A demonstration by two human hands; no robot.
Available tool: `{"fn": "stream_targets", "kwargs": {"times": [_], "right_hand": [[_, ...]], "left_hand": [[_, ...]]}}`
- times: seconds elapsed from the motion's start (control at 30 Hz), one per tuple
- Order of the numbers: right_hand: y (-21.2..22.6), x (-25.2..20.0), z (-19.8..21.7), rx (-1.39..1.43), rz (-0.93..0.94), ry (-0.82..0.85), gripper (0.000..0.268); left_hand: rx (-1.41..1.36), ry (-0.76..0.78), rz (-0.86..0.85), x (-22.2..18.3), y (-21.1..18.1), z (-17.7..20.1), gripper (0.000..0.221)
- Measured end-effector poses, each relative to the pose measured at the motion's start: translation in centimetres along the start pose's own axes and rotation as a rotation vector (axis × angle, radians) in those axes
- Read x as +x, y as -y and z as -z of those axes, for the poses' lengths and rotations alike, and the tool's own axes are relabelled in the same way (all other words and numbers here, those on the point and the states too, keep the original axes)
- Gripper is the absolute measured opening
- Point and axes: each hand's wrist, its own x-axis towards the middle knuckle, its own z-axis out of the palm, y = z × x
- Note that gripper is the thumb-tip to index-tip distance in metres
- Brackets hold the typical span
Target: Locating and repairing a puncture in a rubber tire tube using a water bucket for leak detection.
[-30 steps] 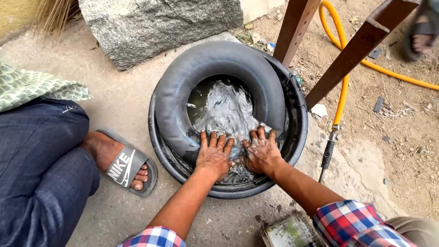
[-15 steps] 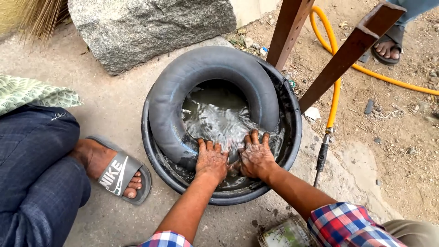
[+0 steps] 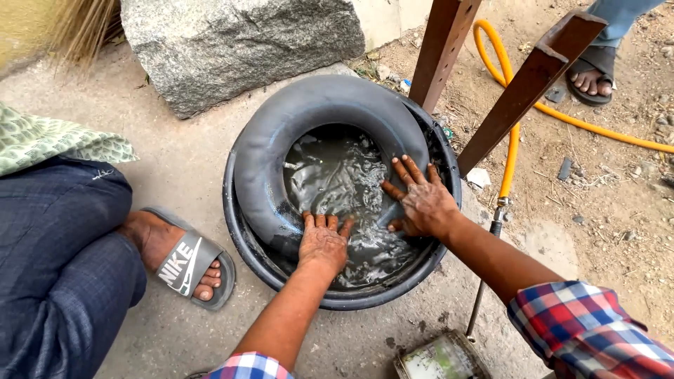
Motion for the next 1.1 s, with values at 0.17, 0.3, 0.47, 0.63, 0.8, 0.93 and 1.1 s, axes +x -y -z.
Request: {"fn": "stream_targets", "kwargs": {"times": [0.17, 0.3, 0.47, 0.63, 0.8, 0.93, 1.1], "right_hand": [[2.7, 0.5, -3.3, 0.222, 0.004, 0.036, 0.097], [4.8, 0.4, -3.7, 0.349, -0.025, 0.066, 0.098], [5.3, 1.0, -4.4, 0.319, -0.032, 0.052, 0.099], [5.2, 1.3, -4.5, 0.168, -0.024, 0.127, 0.091], [6.3, 4.0, -7.3, 0.225, 0.029, 0.069, 0.096], [6.4, 3.0, -5.1, 0.218, 0.019, 0.145, 0.089], [6.3, 2.7, -3.9, 0.225, 0.021, 0.169, 0.090]], "left_hand": [[0.087, 0.069, 0.014, -3.0, 3.2, 3.3, 0.059], [0.139, 0.083, 0.058, -3.8, 3.0, 4.0, 0.057], [-0.084, 0.174, 0.017, -5.8, -0.1, 5.5, 0.085], [-0.096, 0.058, 0.003, -2.1, -1.4, 1.4, 0.085], [-0.070, 0.051, 0.010, -1.9, -0.9, 0.3, 0.083], [0.009, 0.012, 0.024, -0.3, -1.1, -1.5, 0.088], [-0.098, 0.056, 0.015, -2.4, -0.9, 2.7, 0.090]]}}
